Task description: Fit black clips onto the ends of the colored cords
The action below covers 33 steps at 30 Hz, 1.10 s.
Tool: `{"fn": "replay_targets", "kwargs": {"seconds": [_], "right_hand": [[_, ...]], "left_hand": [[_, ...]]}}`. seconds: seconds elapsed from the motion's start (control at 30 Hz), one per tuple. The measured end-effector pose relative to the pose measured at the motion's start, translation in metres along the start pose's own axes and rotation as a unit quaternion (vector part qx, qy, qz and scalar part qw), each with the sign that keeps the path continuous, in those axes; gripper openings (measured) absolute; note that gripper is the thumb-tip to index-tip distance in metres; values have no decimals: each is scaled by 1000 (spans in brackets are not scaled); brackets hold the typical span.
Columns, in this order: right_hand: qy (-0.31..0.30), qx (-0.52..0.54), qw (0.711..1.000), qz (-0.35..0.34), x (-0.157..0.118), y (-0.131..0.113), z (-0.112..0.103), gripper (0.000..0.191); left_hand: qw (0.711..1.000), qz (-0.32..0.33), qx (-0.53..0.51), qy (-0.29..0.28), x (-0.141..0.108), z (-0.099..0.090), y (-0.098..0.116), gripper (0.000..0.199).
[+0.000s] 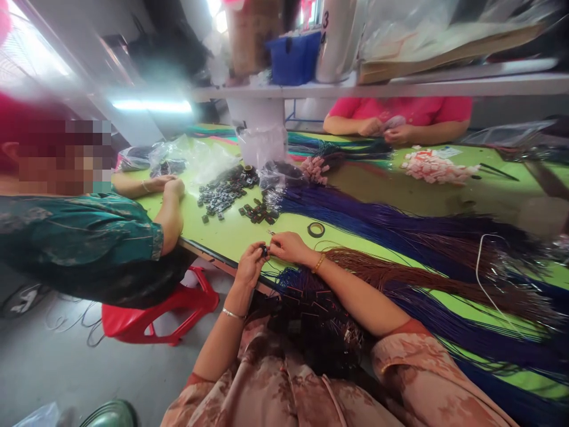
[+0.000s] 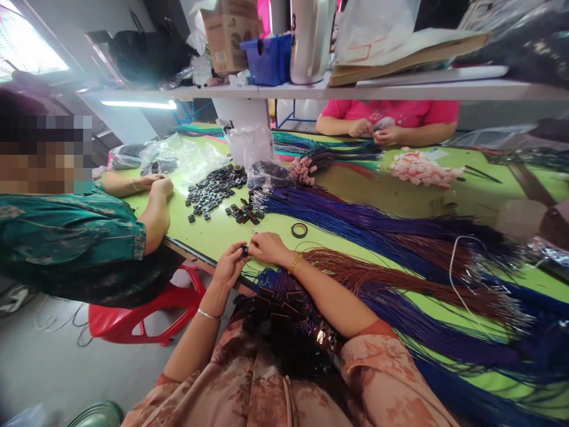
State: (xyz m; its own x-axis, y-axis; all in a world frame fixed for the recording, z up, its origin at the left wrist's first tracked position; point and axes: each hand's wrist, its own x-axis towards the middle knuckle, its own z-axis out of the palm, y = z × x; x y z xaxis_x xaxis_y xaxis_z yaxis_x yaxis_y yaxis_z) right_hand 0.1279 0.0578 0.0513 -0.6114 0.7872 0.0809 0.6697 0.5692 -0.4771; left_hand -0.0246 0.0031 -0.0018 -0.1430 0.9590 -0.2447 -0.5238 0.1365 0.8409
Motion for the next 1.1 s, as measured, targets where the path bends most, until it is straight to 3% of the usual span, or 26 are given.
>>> {"fn": "replay_targets", "kwargs": {"seconds": [0.4, 0.67, 0.87, 1.1], "right_hand": [[-14, -37, 999, 2, 1, -1, 0, 22], [-25, -119, 989, -84, 0, -1, 3, 29], [-38, -99, 991, -76, 0, 1, 8, 29], [-45, -71, 996, -35, 3, 2, 5, 26]], "left_hand": [[1000, -14, 16, 5, -1, 1, 4, 21], [998, 15, 62, 8, -1, 4, 0, 26], [996, 6, 85, 14, 1, 3, -3, 32], [991, 50, 118, 40, 0, 9, -8, 31]]}}
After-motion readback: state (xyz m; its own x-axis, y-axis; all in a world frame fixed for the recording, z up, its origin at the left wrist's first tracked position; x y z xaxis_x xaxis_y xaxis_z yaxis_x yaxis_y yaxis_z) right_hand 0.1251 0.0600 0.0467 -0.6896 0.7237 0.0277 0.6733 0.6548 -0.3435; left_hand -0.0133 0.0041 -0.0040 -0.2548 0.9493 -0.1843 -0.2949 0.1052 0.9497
